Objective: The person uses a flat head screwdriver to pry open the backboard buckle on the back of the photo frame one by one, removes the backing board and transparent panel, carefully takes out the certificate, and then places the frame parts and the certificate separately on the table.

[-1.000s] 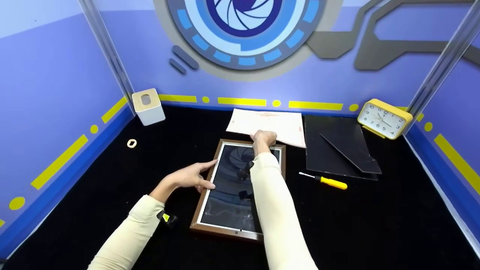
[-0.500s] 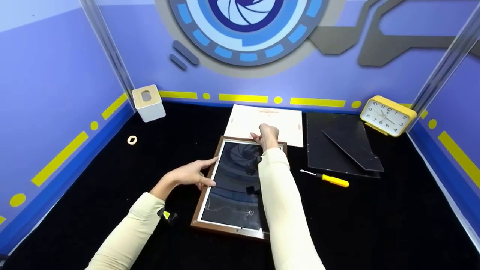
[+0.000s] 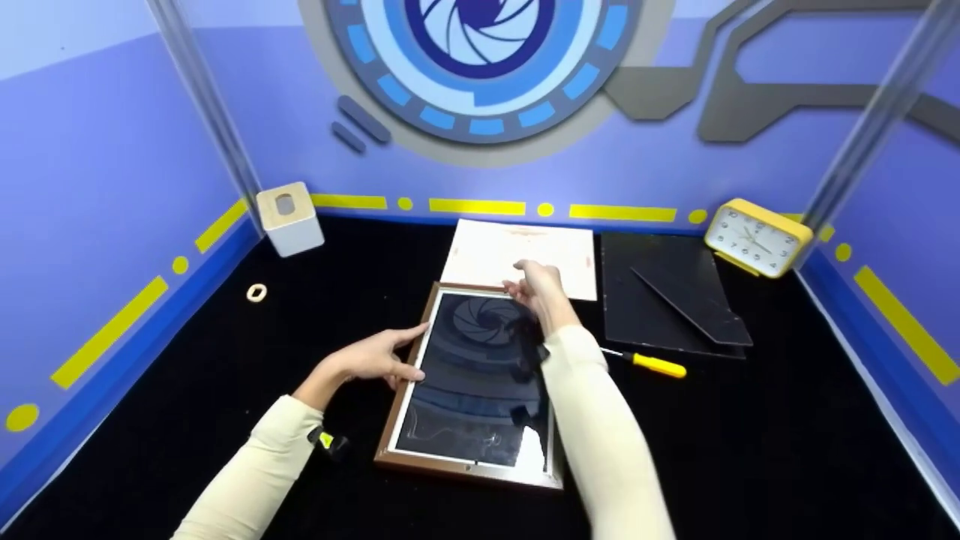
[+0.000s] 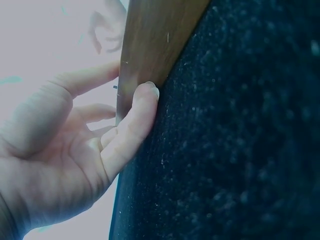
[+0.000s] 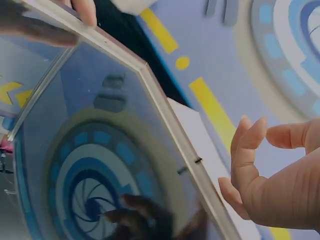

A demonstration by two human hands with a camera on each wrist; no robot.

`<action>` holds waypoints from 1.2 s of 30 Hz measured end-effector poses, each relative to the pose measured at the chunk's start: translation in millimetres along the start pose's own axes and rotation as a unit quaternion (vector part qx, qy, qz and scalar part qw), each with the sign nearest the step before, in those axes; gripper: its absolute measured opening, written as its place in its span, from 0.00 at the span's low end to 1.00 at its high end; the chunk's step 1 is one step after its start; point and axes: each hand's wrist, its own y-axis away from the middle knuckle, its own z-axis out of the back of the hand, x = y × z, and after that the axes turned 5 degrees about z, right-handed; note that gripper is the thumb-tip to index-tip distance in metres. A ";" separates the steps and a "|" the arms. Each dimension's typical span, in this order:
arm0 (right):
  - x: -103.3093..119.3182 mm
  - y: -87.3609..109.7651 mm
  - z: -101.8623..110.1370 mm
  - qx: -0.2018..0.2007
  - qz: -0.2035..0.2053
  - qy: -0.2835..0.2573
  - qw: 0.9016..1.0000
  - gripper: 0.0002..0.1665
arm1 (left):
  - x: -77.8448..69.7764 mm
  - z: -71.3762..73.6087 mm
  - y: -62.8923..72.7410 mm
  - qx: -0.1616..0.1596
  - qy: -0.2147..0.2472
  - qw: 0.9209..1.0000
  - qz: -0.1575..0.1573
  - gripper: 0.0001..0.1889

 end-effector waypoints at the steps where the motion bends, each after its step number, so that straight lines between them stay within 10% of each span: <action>1: -2.2 6.8 6.3 0.014 0.023 0.020 0.999 0.41 | -0.3 -0.1 0.2 -0.001 0.001 1.000 0.002 0.50; 5: -19.0 35.2 40.0 0.088 0.156 0.186 0.966 0.41 | -1.6 0.8 -0.7 0.002 0.016 1.000 0.008 0.50; 10: -43.4 74.3 80.5 0.149 0.290 0.432 0.841 0.46 | 0.0 -0.2 -0.8 -0.003 0.016 1.000 0.004 0.49; 13: -50.5 94.9 96.1 0.172 0.293 0.502 0.795 0.52 | 0.1 -0.5 -0.3 0.000 0.014 1.000 0.003 0.49; 24: -62.7 128.2 106.2 0.243 0.258 0.607 0.712 0.71 | -2.6 -3.2 -0.6 0.005 -0.023 1.000 0.003 0.43; 36: -60.7 131.8 102.4 0.256 0.225 0.622 0.705 0.74 | -15.3 -7.2 3.5 -0.028 -0.094 0.995 0.011 0.43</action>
